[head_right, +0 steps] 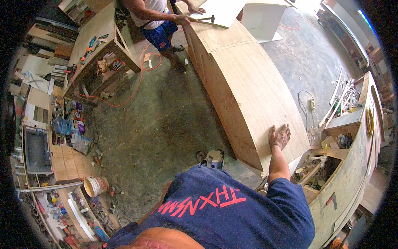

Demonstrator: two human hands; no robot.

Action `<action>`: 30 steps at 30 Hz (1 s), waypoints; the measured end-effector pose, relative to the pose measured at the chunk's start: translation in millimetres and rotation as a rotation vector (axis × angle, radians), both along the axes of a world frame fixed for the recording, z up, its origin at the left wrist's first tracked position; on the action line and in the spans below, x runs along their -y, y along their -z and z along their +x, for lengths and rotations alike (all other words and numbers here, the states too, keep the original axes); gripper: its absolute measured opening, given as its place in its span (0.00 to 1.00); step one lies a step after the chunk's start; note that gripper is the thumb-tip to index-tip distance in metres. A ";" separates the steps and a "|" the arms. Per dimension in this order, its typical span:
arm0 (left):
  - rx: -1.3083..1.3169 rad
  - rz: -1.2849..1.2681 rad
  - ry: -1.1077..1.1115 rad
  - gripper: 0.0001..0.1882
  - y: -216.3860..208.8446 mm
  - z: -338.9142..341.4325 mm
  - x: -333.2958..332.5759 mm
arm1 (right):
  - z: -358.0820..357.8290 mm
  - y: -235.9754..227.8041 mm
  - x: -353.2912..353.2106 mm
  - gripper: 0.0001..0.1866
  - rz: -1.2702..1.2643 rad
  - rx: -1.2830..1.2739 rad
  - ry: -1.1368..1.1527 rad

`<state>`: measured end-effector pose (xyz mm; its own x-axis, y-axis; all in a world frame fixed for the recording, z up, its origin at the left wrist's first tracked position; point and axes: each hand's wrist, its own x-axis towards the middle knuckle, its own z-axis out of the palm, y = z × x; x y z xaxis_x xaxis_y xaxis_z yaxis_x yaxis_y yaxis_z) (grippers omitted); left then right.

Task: The person positions a white panel onto a wooden cabinet frame and secures it using a pneumatic nail gun. They then attach a thin wooden trim strip along the edge of the panel, fastening it with the nail gun while another person assists in the background.

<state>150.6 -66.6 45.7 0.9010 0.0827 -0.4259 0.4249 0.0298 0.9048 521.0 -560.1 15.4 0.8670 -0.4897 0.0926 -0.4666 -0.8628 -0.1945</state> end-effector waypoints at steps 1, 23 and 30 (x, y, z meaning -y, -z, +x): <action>0.007 -0.081 -0.030 0.24 -3.8 2.4 2.5 | -0.5 1.2 0.9 0.39 -0.001 0.009 -0.003; 0.027 0.241 0.139 0.30 24.8 7.7 -16.2 | 1.2 -8.0 -2.2 0.39 0.025 -0.016 0.000; 0.006 0.245 0.154 0.33 22.0 3.2 -20.6 | -2.5 -5.4 1.2 0.39 0.004 -0.002 0.002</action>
